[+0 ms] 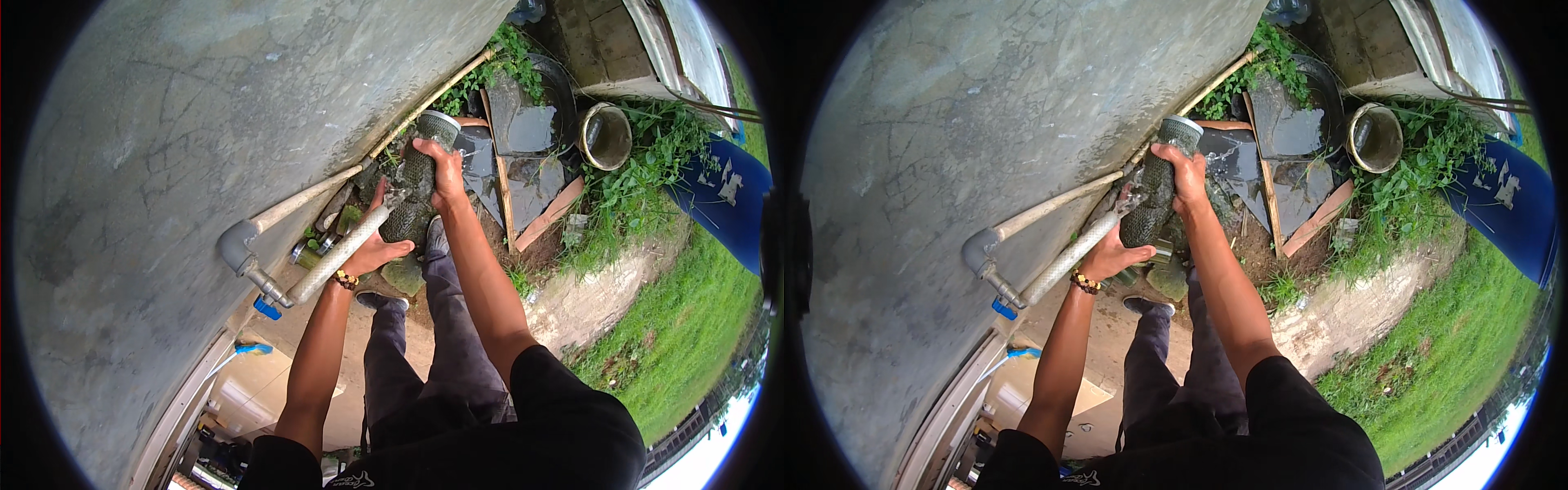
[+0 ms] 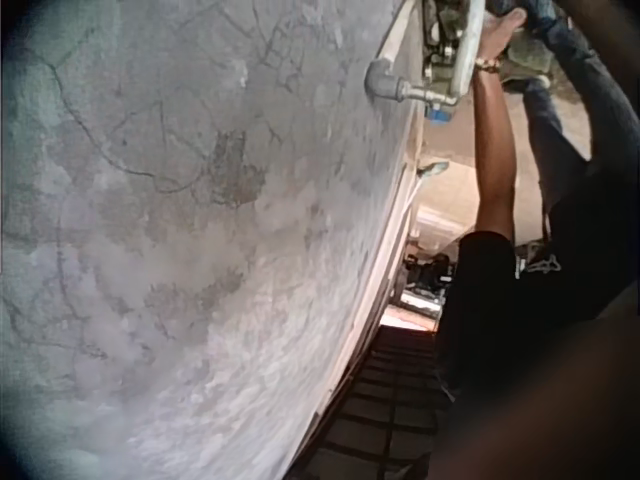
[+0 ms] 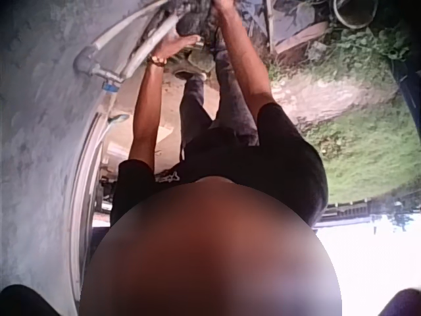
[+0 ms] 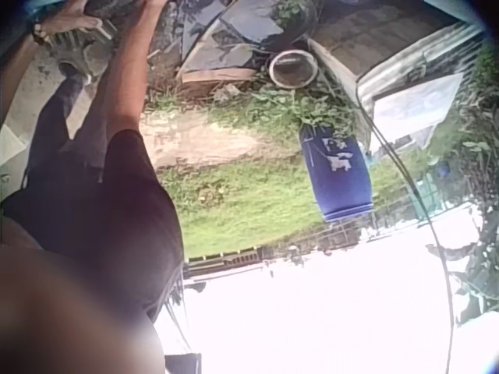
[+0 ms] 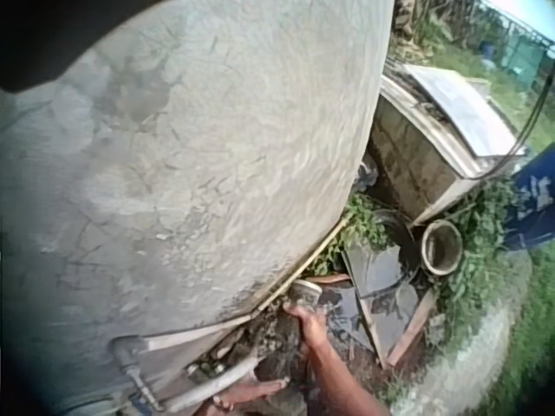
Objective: Cleaning and rinsing cylindrical filter components at an outdoor faucet.
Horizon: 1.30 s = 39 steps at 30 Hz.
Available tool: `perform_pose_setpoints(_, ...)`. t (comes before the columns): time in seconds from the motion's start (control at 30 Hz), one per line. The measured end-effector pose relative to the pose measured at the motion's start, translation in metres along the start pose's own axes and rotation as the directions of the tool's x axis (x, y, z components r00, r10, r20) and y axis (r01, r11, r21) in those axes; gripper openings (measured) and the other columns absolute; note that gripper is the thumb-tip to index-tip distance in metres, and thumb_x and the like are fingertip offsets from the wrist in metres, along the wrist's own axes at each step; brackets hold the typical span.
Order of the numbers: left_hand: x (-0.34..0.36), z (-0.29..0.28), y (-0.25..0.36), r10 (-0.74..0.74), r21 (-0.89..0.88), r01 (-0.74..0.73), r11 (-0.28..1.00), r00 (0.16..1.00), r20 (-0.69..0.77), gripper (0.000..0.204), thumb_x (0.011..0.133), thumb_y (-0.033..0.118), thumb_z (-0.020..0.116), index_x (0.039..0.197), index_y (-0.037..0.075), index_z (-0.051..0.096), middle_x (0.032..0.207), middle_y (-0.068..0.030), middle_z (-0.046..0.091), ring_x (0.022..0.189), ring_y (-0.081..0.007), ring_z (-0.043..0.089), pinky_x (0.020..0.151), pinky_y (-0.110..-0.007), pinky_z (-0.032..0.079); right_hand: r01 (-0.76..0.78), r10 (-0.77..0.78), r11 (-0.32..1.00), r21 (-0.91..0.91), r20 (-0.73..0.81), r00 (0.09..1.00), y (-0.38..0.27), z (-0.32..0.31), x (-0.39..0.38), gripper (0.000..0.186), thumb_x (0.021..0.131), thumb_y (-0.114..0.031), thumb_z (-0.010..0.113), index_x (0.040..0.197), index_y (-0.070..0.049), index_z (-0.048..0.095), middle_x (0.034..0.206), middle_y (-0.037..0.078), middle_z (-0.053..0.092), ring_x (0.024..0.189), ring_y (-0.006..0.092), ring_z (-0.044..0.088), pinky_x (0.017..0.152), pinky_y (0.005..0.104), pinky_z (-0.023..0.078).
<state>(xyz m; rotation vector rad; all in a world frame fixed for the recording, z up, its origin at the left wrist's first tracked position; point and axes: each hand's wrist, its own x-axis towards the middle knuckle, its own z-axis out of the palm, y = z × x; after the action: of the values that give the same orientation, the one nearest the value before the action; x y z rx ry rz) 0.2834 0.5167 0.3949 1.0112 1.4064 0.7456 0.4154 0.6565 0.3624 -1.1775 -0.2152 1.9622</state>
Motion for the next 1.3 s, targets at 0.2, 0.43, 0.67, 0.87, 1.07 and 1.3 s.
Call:
perform_pose_setpoints(0.2,0.012,0.004,-0.012,0.106,-0.093,-0.112,0.989,0.992,-0.072,0.079,0.078,0.004,0.081,0.142,-0.002,0.035,0.122,-0.0075,0.056,0.105,-0.0099,0.055,0.086,-0.027,0.052,-0.058,0.06,0.998,-0.03,0.06,0.996,0.03,-0.014,-0.036,0.031,0.08,-0.01,0.07,0.105,0.005,0.062,0.102,0.016,0.068,0.086,0.0238,0.067,0.076,0.0385,0.057)
perform_pose_setpoints(0.43,0.008,0.006,0.008,-0.215,-0.469,0.29,0.835,0.954,0.208,0.081,0.074,0.003,0.082,0.142,0.002,0.039,0.117,-0.0058,0.059,0.102,-0.0093,0.057,0.086,-0.026,0.052,-0.171,0.152,0.979,0.108,0.169,0.974,-0.026,-0.017,0.002,0.03,0.076,-0.017,0.071,0.096,0.005,0.064,0.083,0.014,0.067,0.069,0.0237,0.065,0.065,0.0384,0.056)
perform_pose_setpoints(0.67,0.0,-0.009,0.009,-0.175,-0.342,0.224,0.912,0.97,0.168,0.072,0.074,0.008,0.082,0.136,0.002,0.047,0.118,-0.0029,0.059,0.101,-0.0124,0.059,0.085,-0.029,0.051,-0.029,0.036,0.998,-0.062,0.114,0.993,0.007,0.008,-0.041,0.024,0.076,-0.006,0.073,0.095,0.003,0.063,0.084,0.01,0.067,0.069,0.0202,0.065,0.066,0.0348,0.055)
perform_pose_setpoints(0.87,0.011,0.036,0.056,0.024,0.476,0.143,0.868,0.944,-0.329,0.077,0.067,0.019,0.081,0.131,-0.003,0.046,0.121,-0.0205,0.062,0.109,-0.0337,0.063,0.092,-0.04,0.05,-0.08,0.049,0.955,-0.287,-0.114,0.992,0.022,0.0,-0.034,0.032,0.073,0.0,0.075,0.097,0.012,0.058,0.093,0.017,0.066,0.069,0.0238,0.066,0.064,0.0367,0.058)
perform_pose_setpoints(1.07,0.009,0.025,0.046,0.129,0.524,0.004,0.852,0.968,-0.216,0.076,0.062,0.018,0.079,0.127,-0.004,0.046,0.103,-0.0193,0.065,0.09,-0.0331,0.066,0.078,-0.041,0.054,-0.035,0.047,0.991,-0.129,0.09,0.995,-0.012,-0.012,-0.017,0.03,0.072,-0.005,0.073,0.097,0.007,0.06,0.084,0.015,0.065,0.067,0.0263,0.065,0.062,0.0405,0.058)
perform_pose_setpoints(1.3,-0.004,0.009,0.028,-0.174,-0.521,0.427,0.739,0.868,0.464,0.062,0.061,0.013,0.08,0.116,-0.002,0.056,0.089,-0.0071,0.063,0.079,-0.017,0.063,0.073,-0.032,0.052,-0.252,0.017,0.89,0.38,0.524,0.851,-0.009,-0.023,-0.017,0.06,0.065,-0.027,0.073,0.113,0.002,0.052,0.091,0.011,0.059,0.083,0.0253,0.06,0.081,0.0402,0.051)
